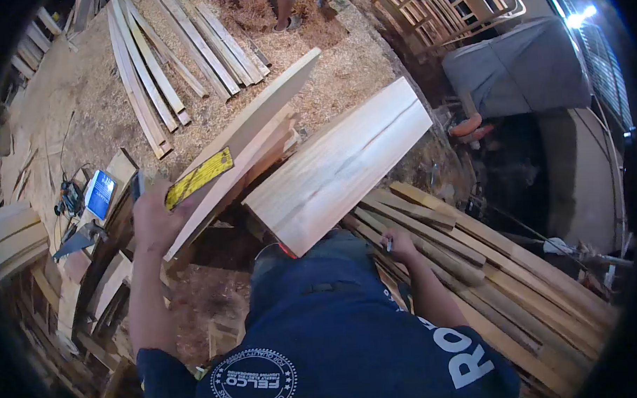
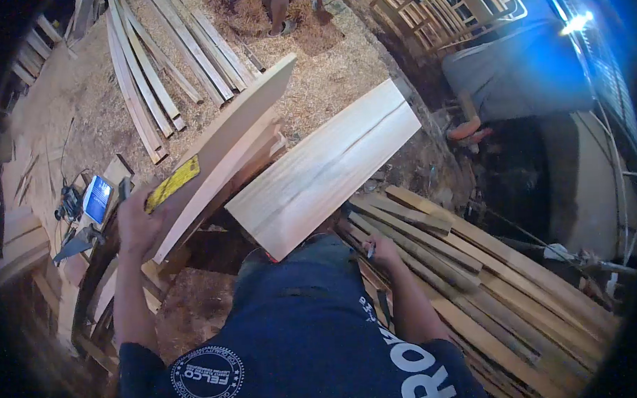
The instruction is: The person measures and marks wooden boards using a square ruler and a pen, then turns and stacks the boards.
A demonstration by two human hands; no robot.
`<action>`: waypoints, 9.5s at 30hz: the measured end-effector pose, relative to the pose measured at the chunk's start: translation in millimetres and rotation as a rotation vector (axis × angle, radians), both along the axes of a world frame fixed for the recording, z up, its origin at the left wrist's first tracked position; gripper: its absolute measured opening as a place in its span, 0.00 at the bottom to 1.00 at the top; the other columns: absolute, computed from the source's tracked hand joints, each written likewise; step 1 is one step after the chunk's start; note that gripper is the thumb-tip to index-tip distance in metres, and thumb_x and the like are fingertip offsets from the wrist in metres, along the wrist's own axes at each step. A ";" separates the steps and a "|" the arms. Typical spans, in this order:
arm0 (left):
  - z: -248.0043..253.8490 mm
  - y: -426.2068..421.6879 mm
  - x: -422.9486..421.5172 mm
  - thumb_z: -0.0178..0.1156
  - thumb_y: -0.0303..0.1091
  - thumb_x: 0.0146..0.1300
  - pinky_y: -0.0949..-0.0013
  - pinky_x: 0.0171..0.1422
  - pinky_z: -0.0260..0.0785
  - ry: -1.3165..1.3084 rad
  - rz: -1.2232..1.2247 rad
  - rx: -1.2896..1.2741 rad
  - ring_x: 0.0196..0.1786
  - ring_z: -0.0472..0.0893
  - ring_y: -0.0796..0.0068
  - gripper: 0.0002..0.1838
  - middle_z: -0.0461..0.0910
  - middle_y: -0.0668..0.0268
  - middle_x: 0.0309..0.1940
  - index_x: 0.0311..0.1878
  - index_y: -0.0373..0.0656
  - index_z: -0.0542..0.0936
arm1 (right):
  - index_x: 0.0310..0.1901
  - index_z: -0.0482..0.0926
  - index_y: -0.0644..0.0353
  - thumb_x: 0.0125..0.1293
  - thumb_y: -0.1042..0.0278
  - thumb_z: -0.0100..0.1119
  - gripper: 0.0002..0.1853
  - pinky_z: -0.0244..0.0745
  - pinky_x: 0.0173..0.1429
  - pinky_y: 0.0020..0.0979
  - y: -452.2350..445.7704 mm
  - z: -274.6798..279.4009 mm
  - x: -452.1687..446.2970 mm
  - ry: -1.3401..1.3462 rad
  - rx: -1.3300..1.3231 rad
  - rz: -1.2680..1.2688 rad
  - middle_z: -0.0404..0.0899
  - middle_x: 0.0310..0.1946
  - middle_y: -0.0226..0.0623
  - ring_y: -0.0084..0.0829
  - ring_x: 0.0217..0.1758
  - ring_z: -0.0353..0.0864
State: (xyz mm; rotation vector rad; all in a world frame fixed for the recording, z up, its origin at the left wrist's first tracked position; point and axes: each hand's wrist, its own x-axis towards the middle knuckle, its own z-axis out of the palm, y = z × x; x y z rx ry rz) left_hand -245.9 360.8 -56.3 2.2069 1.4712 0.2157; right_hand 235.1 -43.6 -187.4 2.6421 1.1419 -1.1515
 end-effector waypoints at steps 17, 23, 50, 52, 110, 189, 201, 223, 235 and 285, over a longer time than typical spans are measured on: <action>85.0 -120.7 252.8 0.75 0.29 0.47 0.49 0.46 0.71 -0.081 0.031 0.214 0.42 0.81 0.44 0.19 0.81 0.54 0.34 0.43 0.43 0.80 | 0.60 0.78 0.67 0.82 0.55 0.55 0.21 0.82 0.55 0.34 283.6 51.2 310.0 0.215 0.984 -0.055 0.86 0.50 0.41 0.31 0.54 0.86; 81.2 -113.8 299.6 0.73 0.31 0.50 0.50 0.44 0.71 -0.041 -0.113 0.243 0.39 0.80 0.47 0.16 0.79 0.56 0.31 0.40 0.43 0.78 | 0.68 0.73 0.63 0.82 0.37 0.45 0.33 0.80 0.60 0.38 331.2 100.2 323.5 0.570 1.006 -0.269 0.81 0.63 0.40 0.34 0.63 0.82; 32.6 -193.3 150.2 0.67 0.68 0.64 0.56 0.47 0.74 -0.207 0.706 0.056 0.39 0.83 0.62 0.35 0.86 0.55 0.33 0.50 0.39 0.89 | 0.58 0.81 0.68 0.75 0.38 0.63 0.34 0.73 0.61 0.29 359.6 88.8 338.5 0.455 0.990 -0.070 0.83 0.51 0.35 0.26 0.56 0.79; 37.4 -192.7 153.1 0.68 0.66 0.65 0.58 0.48 0.74 -0.194 0.712 0.038 0.40 0.84 0.63 0.34 0.87 0.55 0.34 0.49 0.38 0.89 | 0.56 0.82 0.69 0.75 0.37 0.63 0.34 0.73 0.61 0.31 349.4 94.6 332.2 0.367 1.021 -0.061 0.83 0.50 0.35 0.26 0.53 0.79; 23.4 -159.1 119.9 0.76 0.55 0.60 0.71 0.38 0.65 -0.588 0.478 -0.259 0.31 0.73 0.82 0.26 0.78 0.71 0.24 0.38 0.36 0.88 | 0.54 0.86 0.62 0.73 0.60 0.60 0.17 0.79 0.60 0.41 199.3 59.4 -105.6 0.751 0.401 0.676 0.87 0.50 0.46 0.44 0.53 0.86; 1.1 -161.9 122.3 0.77 0.54 0.59 0.76 0.33 0.61 -0.827 0.481 -0.288 0.28 0.71 0.87 0.23 0.76 0.77 0.24 0.39 0.40 0.88 | 0.55 0.85 0.64 0.67 0.74 0.66 0.15 0.81 0.56 0.30 210.4 12.3 -152.2 0.880 0.702 0.467 0.89 0.49 0.42 0.29 0.54 0.86; 2.0 -154.8 117.9 0.76 0.57 0.59 0.75 0.32 0.59 -0.721 0.440 -0.297 0.27 0.69 0.87 0.25 0.76 0.76 0.24 0.36 0.40 0.87 | 0.47 0.87 0.64 0.63 0.71 0.71 0.12 0.83 0.54 0.35 117.5 35.4 -87.7 0.598 0.475 0.356 0.90 0.41 0.44 0.35 0.46 0.90; 5.8 -154.7 123.0 0.74 0.55 0.61 0.72 0.37 0.64 -0.665 0.494 -0.270 0.32 0.72 0.83 0.26 0.77 0.73 0.25 0.37 0.35 0.86 | 0.46 0.84 0.64 0.73 0.63 0.66 0.12 0.77 0.49 0.33 105.0 76.3 18.5 0.385 0.604 0.100 0.86 0.34 0.36 0.25 0.40 0.82; 48.3 -165.4 139.8 0.67 0.52 0.72 0.74 0.39 0.65 -0.265 0.680 -0.299 0.33 0.72 0.82 0.25 0.81 0.71 0.34 0.54 0.36 0.85 | 0.47 0.87 0.66 0.69 0.62 0.70 0.15 0.80 0.44 0.32 187.8 86.7 232.7 0.296 0.861 -0.300 0.87 0.34 0.35 0.24 0.36 0.84; 94.9 -160.7 214.9 0.63 0.51 0.76 0.79 0.26 0.57 0.043 1.002 -0.385 0.28 0.69 0.87 0.23 0.74 0.78 0.30 0.64 0.46 0.81 | 0.48 0.90 0.59 0.65 0.66 0.72 0.12 0.85 0.54 0.33 313.9 -26.5 385.4 0.628 0.801 -0.001 0.92 0.44 0.38 0.31 0.47 0.92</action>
